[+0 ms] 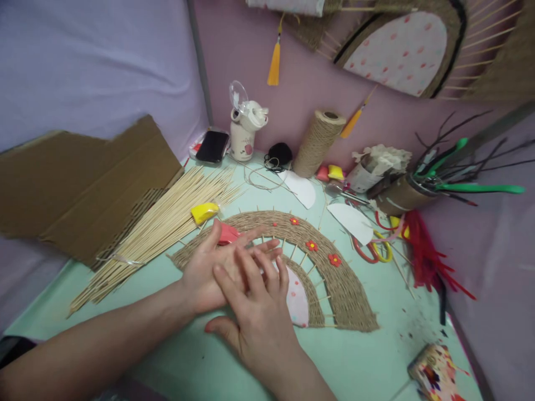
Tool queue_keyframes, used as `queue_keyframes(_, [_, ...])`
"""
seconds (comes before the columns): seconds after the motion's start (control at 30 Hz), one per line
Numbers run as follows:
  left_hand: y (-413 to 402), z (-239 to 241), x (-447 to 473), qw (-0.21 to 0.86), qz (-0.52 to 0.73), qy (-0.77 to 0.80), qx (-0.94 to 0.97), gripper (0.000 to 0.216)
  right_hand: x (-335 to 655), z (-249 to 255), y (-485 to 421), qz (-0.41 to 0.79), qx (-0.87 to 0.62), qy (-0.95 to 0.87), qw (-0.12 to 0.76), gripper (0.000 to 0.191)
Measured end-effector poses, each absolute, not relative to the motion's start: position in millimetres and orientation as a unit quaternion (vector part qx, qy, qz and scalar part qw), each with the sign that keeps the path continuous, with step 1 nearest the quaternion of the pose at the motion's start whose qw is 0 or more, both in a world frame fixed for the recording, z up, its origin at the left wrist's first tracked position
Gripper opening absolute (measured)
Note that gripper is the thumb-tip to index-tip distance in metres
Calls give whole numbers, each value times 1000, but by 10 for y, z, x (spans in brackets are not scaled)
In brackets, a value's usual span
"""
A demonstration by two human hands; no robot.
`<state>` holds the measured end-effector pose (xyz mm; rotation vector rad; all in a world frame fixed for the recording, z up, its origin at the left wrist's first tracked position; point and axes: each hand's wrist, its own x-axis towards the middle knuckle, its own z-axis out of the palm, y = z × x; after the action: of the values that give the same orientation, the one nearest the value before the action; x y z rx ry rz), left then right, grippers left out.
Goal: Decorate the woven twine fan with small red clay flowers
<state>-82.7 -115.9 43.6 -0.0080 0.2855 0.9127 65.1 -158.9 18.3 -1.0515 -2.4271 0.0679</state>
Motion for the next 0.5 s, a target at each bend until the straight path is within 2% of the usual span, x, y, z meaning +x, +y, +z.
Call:
queue_keyframes(0.1, [-1159,428,-836,870,473,139,-1,69,661,179,-1575,19,-405,-880,249,57])
queue_keyframes(0.23, [-1174,413,-804,887,437,147,-8,74,667,177,-1567,30,-404,-877,258,61])
queue_keyframes(0.5, [-1162,397,-775,883,444,155,-2,77,739,170,-1562,75,-421,-852,301,54])
